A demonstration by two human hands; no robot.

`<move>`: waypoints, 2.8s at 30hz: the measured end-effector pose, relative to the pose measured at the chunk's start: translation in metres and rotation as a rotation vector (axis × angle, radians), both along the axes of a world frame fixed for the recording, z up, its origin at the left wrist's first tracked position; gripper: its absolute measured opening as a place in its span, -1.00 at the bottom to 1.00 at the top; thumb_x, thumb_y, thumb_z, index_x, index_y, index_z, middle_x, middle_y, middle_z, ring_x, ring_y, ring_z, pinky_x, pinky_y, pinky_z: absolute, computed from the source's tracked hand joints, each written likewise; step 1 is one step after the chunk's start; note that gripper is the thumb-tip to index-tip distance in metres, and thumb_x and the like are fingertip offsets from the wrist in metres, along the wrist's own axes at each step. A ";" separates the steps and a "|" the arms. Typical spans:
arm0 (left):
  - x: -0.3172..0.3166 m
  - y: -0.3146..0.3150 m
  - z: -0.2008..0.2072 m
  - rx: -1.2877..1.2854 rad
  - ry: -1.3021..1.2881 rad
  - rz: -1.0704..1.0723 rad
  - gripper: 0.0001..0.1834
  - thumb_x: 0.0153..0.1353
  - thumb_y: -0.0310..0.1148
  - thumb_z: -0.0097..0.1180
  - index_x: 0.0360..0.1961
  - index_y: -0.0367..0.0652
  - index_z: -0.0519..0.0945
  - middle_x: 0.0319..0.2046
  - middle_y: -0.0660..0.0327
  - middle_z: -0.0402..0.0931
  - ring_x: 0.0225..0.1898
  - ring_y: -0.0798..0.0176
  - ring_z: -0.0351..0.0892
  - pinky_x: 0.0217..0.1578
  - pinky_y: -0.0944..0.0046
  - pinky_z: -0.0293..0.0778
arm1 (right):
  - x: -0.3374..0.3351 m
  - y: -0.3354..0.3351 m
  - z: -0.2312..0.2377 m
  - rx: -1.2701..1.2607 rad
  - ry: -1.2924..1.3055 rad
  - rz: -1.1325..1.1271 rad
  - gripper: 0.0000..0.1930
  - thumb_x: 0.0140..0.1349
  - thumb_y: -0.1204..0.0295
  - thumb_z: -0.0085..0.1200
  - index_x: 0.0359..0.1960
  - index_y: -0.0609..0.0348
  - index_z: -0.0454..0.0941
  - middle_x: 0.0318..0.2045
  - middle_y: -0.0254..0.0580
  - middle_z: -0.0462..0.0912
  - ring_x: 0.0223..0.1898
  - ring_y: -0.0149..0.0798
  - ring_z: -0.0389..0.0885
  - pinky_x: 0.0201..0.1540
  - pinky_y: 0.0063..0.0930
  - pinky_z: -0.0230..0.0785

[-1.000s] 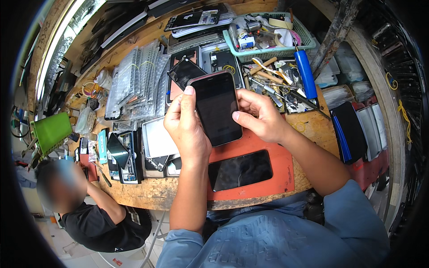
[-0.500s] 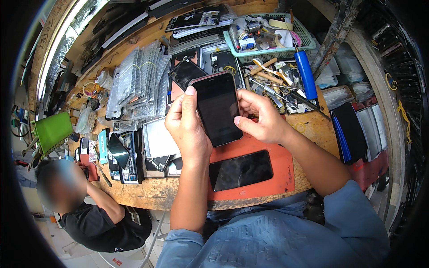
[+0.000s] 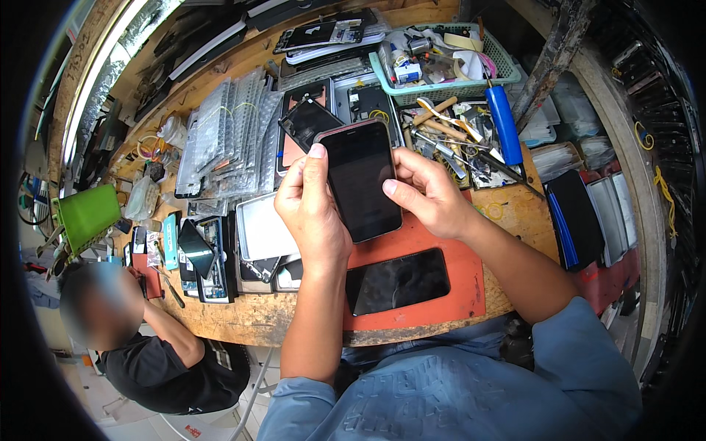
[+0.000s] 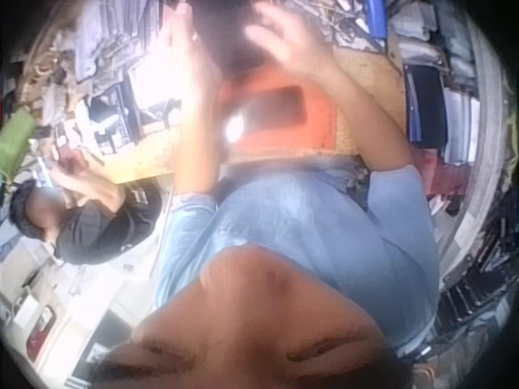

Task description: The person holds a smartphone with both hands and repeatedly taps and swipes the screen. The device remains in hand throughout the clip, and no tools are used. The background shows a cluttered electronics repair workspace with parts and tools.

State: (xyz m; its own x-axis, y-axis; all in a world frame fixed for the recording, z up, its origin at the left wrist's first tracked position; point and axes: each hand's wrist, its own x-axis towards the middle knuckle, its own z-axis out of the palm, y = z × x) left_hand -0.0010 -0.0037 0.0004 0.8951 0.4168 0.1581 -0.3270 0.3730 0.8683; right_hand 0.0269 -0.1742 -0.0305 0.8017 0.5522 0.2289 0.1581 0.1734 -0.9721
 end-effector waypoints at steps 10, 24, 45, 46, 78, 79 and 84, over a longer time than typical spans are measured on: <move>0.001 0.000 0.000 -0.015 -0.023 -0.017 -0.80 0.43 -0.35 0.13 -0.23 -0.27 0.67 -0.24 0.21 0.69 -0.26 0.44 0.63 -0.18 0.43 0.56 | -0.003 0.004 0.002 -0.006 -0.031 -0.031 -0.80 0.25 0.61 0.08 -0.11 0.23 0.42 -0.36 -0.42 0.50 -0.32 -0.56 0.46 -0.19 -0.59 0.34; 0.000 0.001 0.000 0.002 -0.014 -0.004 -0.81 0.42 -0.35 0.14 -0.22 -0.27 0.67 -0.24 0.23 0.68 -0.24 0.46 0.61 -0.15 0.43 0.53 | -0.002 0.002 0.002 0.013 -0.015 -0.003 -0.76 0.24 0.58 0.08 -0.06 0.25 0.42 -0.36 -0.40 0.51 -0.32 -0.56 0.46 -0.19 -0.59 0.33; -0.001 0.002 0.000 0.004 -0.012 -0.006 -0.80 0.43 -0.36 0.12 -0.22 -0.28 0.67 -0.24 0.22 0.68 -0.25 0.44 0.62 -0.16 0.43 0.55 | 0.001 0.002 -0.002 0.009 -0.015 0.008 -0.79 0.34 0.54 0.10 -0.03 0.26 0.45 -0.27 -0.38 0.59 -0.24 -0.55 0.54 -0.13 -0.58 0.40; 0.000 0.002 0.000 0.006 -0.009 -0.004 -0.80 0.43 -0.36 0.12 -0.22 -0.28 0.67 -0.24 0.22 0.68 -0.25 0.44 0.62 -0.16 0.43 0.55 | 0.001 0.001 -0.002 0.016 -0.008 0.016 -0.80 0.34 0.53 0.10 -0.04 0.26 0.45 -0.27 -0.38 0.59 -0.24 -0.55 0.54 -0.13 -0.57 0.41; 0.000 0.001 0.001 0.010 0.001 0.004 -0.80 0.44 -0.36 0.11 -0.20 -0.30 0.66 -0.22 0.22 0.67 -0.24 0.45 0.61 -0.15 0.44 0.52 | 0.000 0.005 -0.003 0.080 -0.033 -0.007 -0.84 0.45 0.40 0.01 -0.08 0.22 0.45 -0.36 -0.47 0.47 -0.33 -0.60 0.39 -0.27 -0.62 0.27; 0.000 0.001 0.001 0.008 -0.003 0.000 -0.80 0.44 -0.36 0.11 -0.20 -0.30 0.66 -0.22 0.21 0.67 -0.23 0.45 0.61 -0.15 0.44 0.52 | -0.001 0.005 -0.002 0.088 -0.039 -0.005 -0.84 0.45 0.41 0.01 -0.06 0.23 0.45 -0.34 -0.46 0.49 -0.31 -0.60 0.41 -0.25 -0.62 0.29; -0.001 0.001 0.002 0.006 -0.008 -0.004 -0.79 0.44 -0.35 0.11 -0.21 -0.30 0.66 -0.22 0.20 0.68 -0.23 0.44 0.62 -0.15 0.44 0.54 | -0.001 0.003 -0.002 0.010 -0.044 -0.006 -0.86 0.44 0.43 0.02 -0.09 0.23 0.44 -0.33 -0.45 0.49 -0.31 -0.59 0.42 -0.24 -0.59 0.30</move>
